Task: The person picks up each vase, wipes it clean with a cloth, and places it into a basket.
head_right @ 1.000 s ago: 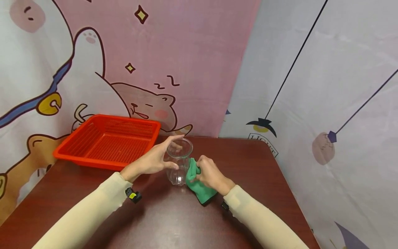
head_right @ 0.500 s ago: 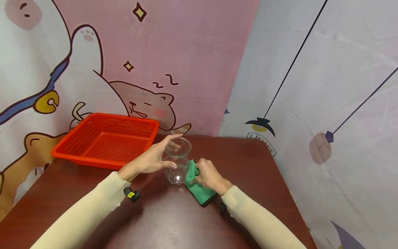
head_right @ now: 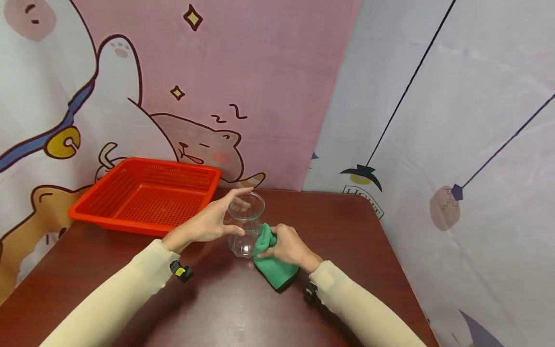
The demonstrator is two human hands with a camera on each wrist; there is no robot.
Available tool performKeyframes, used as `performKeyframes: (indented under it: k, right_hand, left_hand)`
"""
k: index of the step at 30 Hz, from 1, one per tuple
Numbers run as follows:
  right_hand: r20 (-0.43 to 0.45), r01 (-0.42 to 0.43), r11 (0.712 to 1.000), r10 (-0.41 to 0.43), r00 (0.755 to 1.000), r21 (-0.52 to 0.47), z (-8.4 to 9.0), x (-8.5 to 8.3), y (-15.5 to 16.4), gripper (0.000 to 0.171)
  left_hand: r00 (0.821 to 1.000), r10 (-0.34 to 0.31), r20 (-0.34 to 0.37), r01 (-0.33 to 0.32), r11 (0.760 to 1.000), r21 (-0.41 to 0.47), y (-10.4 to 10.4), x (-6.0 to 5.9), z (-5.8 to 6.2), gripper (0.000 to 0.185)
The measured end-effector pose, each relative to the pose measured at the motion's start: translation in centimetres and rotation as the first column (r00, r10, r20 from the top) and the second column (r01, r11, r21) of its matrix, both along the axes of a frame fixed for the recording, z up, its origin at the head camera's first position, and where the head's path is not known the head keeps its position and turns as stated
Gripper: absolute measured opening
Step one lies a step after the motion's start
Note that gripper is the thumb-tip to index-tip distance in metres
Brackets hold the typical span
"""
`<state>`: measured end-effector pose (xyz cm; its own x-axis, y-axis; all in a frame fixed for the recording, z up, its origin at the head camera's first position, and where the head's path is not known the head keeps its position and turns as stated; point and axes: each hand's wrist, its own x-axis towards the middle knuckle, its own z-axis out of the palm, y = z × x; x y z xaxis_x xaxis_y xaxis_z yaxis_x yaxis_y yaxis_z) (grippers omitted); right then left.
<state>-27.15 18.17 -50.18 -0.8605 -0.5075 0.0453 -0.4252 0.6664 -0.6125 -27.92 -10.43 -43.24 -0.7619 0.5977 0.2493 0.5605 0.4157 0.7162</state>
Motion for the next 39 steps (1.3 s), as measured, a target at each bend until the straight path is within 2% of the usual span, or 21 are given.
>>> performKeyframes:
  k: [6, 13, 24, 34, 39]
  right_hand:
    - [-0.021, 0.068, 0.998, -0.069, 0.997, -0.017, -0.5, 0.4, -0.3, 0.035]
    - [0.003, 0.133, 0.990, -0.133, 0.991, -0.051, -0.6, 0.7, -0.1, 0.043]
    - [-0.028, 0.170, 0.976, -0.175, 0.984, -0.132, -0.5, 1.5, 0.2, 0.046]
    - [-0.065, 0.190, 0.963, -0.206, 0.976, -0.191, 0.1, 2.0, 0.0, 0.064]
    - [-0.086, 0.203, 0.947, -0.230, 0.969, -0.249, 0.4, 2.0, -0.4, 0.065]
  left_hand:
    - [1.000, 0.004, -0.003, -0.004, 1.000, 0.005, -0.2, 0.1, -0.3, 0.114]
    - [1.000, -0.009, -0.016, 0.009, 1.000, 0.007, 0.1, 0.0, -0.4, 0.114]
    - [1.000, -0.005, -0.008, 0.005, 1.000, 0.005, 0.1, 0.0, -0.2, 0.114]
    - [1.000, -0.005, -0.022, 0.005, 1.000, -0.003, 0.1, -0.1, -0.3, 0.114]
    - [1.000, -0.008, -0.025, 0.008, 1.000, -0.001, -0.1, -0.1, -0.2, 0.114]
